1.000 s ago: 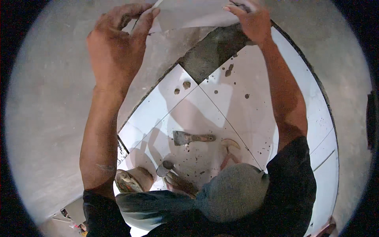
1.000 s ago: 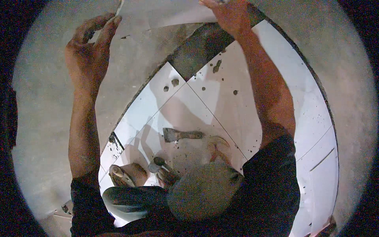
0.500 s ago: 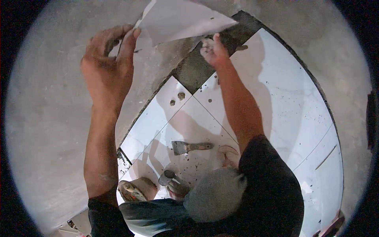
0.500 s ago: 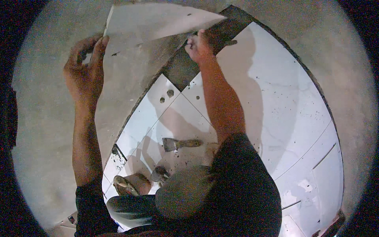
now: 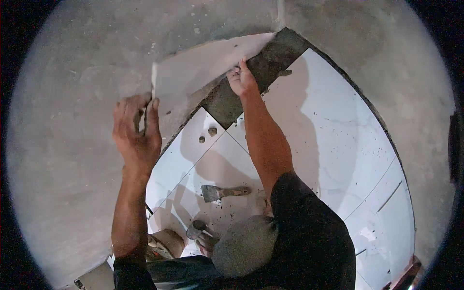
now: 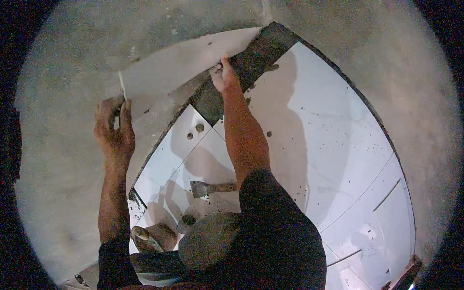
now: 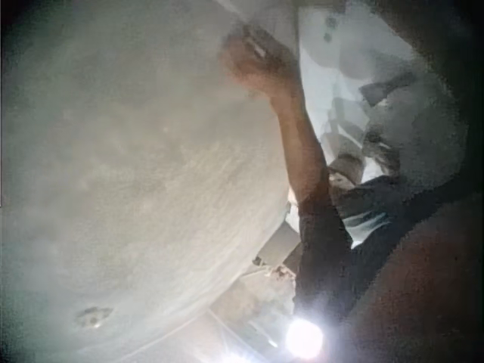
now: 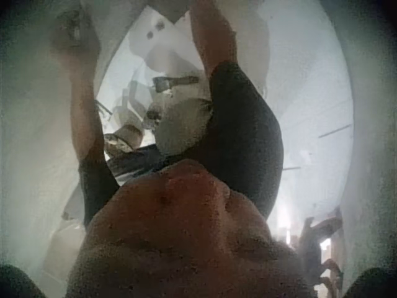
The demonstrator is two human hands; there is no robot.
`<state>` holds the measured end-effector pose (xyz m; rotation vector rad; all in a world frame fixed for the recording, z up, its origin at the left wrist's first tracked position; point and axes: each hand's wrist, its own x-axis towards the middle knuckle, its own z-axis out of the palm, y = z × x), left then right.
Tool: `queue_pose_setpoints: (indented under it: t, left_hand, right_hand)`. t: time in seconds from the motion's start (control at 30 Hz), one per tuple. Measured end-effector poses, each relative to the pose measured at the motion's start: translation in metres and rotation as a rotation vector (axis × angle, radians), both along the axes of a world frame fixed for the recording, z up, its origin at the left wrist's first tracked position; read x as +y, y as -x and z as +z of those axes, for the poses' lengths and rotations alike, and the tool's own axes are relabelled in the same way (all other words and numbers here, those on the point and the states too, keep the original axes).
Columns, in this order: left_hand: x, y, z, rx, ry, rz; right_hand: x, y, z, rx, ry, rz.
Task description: The person places a tile on the floor, taps it into position using a rubber mallet, applies mortar to the edge and the underside of a second tile using a trowel, and wipes the joints with a cloth.
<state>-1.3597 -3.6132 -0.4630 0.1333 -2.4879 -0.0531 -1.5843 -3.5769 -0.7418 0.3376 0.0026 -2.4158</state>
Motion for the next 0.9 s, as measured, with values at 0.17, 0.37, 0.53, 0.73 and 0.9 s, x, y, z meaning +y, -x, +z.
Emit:
queue_pose_setpoints:
  t: [0.17,0.37,0.53,0.73,0.9]
  left_hand:
    - [0.012,-0.042,-0.027,0.052,-0.061,0.008]
    - [0.041,-0.082,-0.105,0.162,-0.663,0.298]
    - [0.055,-0.072,-0.163,0.125,-1.240,0.497]
    - [0.035,-0.062,-0.252,0.056,-1.431,0.498]
    - [0.015,-0.030,-0.281,-0.015,-1.452,0.464]
  right_hand:
    - [0.039,0.003,0.012,0.141,-0.056,0.011]
    - [0.117,0.011,0.012,0.335,-0.459,0.083]
    - [0.151,0.024,0.004,0.345,-0.782,0.117]
    - [0.155,0.034,-0.028,0.265,-0.964,0.068]
    - [0.161,0.060,-0.041,0.239,-0.992,0.073]
